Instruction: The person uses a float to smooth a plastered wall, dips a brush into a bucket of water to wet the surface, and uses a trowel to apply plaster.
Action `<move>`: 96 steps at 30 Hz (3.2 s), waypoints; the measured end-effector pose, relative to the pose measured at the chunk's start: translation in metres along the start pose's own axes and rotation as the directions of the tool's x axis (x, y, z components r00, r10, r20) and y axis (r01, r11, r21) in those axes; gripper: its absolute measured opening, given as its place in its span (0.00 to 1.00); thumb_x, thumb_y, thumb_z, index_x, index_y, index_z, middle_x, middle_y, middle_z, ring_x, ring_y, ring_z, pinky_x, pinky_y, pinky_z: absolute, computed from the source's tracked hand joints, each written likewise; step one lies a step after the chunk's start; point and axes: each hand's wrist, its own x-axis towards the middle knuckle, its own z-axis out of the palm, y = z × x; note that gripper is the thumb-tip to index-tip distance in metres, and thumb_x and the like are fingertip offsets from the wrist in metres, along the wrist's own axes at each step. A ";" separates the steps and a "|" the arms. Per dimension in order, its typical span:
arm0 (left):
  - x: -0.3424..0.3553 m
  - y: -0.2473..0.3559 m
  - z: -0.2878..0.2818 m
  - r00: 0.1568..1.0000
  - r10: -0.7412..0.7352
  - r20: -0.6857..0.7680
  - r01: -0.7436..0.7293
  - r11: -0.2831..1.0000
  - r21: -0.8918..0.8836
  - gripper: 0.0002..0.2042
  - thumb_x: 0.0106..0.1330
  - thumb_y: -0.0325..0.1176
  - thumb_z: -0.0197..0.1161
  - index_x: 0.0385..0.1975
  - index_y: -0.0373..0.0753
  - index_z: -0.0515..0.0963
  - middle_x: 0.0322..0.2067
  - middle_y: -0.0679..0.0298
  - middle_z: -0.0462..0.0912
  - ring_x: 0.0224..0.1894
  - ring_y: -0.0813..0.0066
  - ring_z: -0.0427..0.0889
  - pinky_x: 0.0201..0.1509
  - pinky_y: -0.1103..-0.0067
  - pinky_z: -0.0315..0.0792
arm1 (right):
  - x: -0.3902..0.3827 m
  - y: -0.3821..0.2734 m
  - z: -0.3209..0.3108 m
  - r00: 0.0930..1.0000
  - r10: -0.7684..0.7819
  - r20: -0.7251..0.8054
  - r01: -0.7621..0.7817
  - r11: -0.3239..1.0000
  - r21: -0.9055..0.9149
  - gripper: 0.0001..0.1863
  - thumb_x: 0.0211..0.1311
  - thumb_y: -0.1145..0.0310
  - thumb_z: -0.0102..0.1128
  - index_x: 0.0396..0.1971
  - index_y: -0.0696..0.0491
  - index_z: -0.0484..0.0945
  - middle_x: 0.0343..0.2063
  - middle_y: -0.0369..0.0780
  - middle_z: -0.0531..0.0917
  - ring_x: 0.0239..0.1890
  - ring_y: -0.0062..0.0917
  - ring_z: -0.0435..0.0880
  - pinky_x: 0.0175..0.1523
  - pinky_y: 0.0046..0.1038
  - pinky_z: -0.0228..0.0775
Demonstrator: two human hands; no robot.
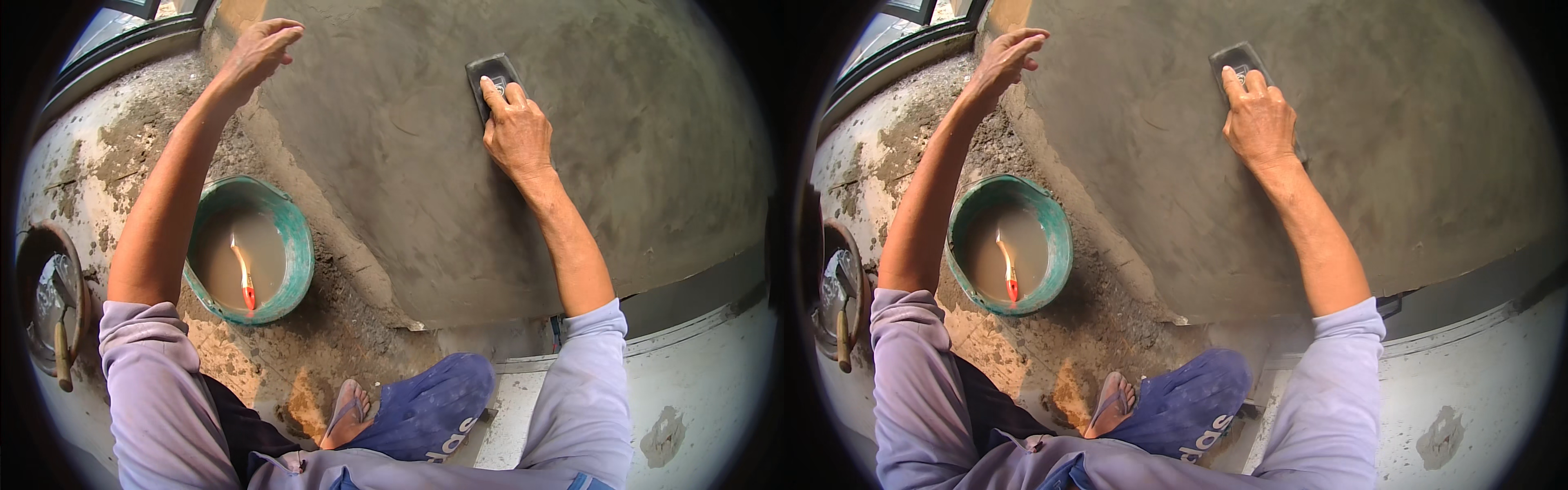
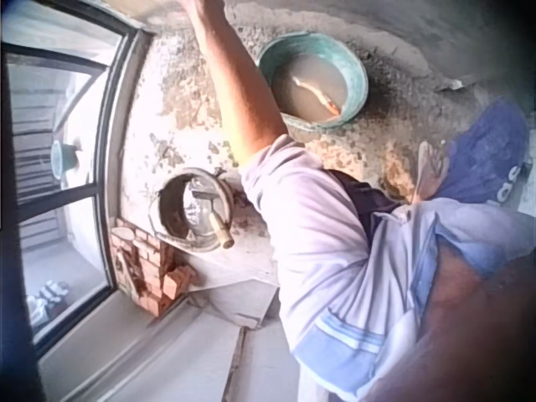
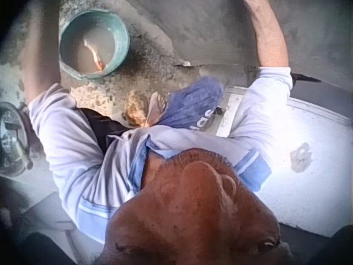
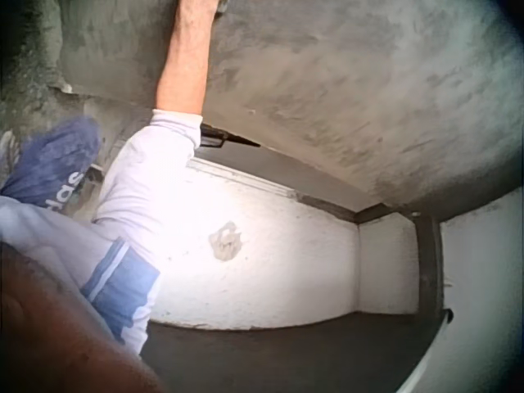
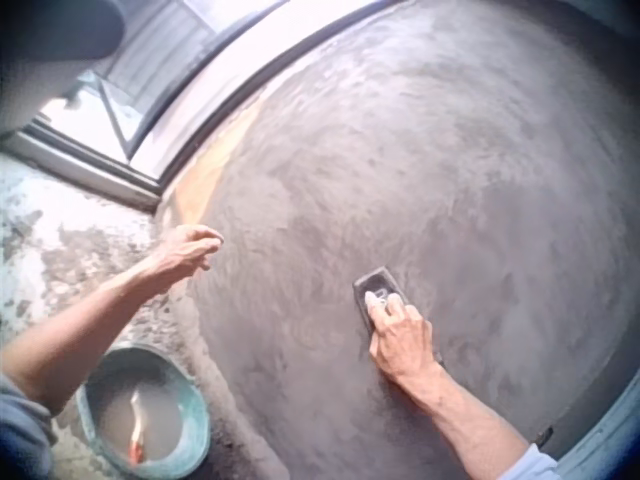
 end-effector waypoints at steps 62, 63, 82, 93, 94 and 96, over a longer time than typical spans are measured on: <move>-0.034 0.080 0.261 0.751 0.655 -0.085 -0.507 0.655 0.561 0.26 0.71 0.32 0.58 0.69 0.39 0.66 0.34 0.55 0.75 0.33 0.58 0.79 0.35 0.66 0.72 | -0.285 -0.045 0.006 0.725 -0.574 0.380 -0.362 0.152 0.920 0.22 0.67 0.60 0.59 0.62 0.40 0.76 0.42 0.36 0.80 0.46 0.33 0.79 0.50 0.38 0.76; -0.048 0.069 0.263 0.751 0.658 -0.059 -0.524 0.648 0.553 0.26 0.70 0.31 0.60 0.69 0.40 0.67 0.34 0.55 0.75 0.33 0.58 0.79 0.36 0.68 0.73 | -0.287 -0.047 0.008 0.710 -0.589 0.386 -0.363 0.163 0.917 0.22 0.68 0.60 0.59 0.62 0.40 0.76 0.41 0.36 0.80 0.46 0.33 0.79 0.50 0.38 0.76; -0.032 0.071 0.252 0.853 0.469 -0.230 -0.287 0.789 0.544 0.26 0.71 0.34 0.59 0.69 0.42 0.67 0.34 0.57 0.76 0.32 0.58 0.80 0.36 0.66 0.75 | -0.290 -0.044 -0.010 0.663 -0.510 0.547 -0.493 0.252 0.833 0.22 0.65 0.59 0.61 0.59 0.43 0.79 0.36 0.41 0.80 0.43 0.39 0.80 0.49 0.39 0.72; -0.030 0.078 0.243 0.810 0.577 -0.106 -0.457 0.733 0.504 0.25 0.68 0.30 0.62 0.65 0.39 0.71 0.29 0.59 0.73 0.26 0.64 0.76 0.30 0.72 0.72 | -0.301 -0.030 -0.095 0.504 -0.424 0.753 -0.722 0.273 0.636 0.23 0.68 0.61 0.58 0.63 0.42 0.76 0.39 0.45 0.82 0.43 0.42 0.81 0.50 0.38 0.72; -0.035 0.075 0.244 0.830 0.525 -0.189 -0.394 0.791 0.468 0.25 0.67 0.30 0.63 0.65 0.39 0.71 0.29 0.59 0.74 0.26 0.63 0.77 0.32 0.72 0.73 | -0.305 -0.032 -0.100 0.476 -0.440 0.762 -0.738 0.272 0.618 0.23 0.68 0.60 0.59 0.62 0.42 0.76 0.39 0.45 0.82 0.44 0.42 0.81 0.50 0.39 0.72; -0.053 0.054 0.261 0.802 0.549 -0.236 -0.439 0.810 0.389 0.27 0.65 0.30 0.64 0.66 0.40 0.71 0.30 0.57 0.76 0.29 0.61 0.80 0.35 0.71 0.75 | -0.322 -0.036 -0.103 0.468 -0.447 0.762 -0.763 0.230 0.604 0.23 0.68 0.59 0.59 0.62 0.42 0.76 0.40 0.45 0.81 0.45 0.42 0.81 0.51 0.39 0.72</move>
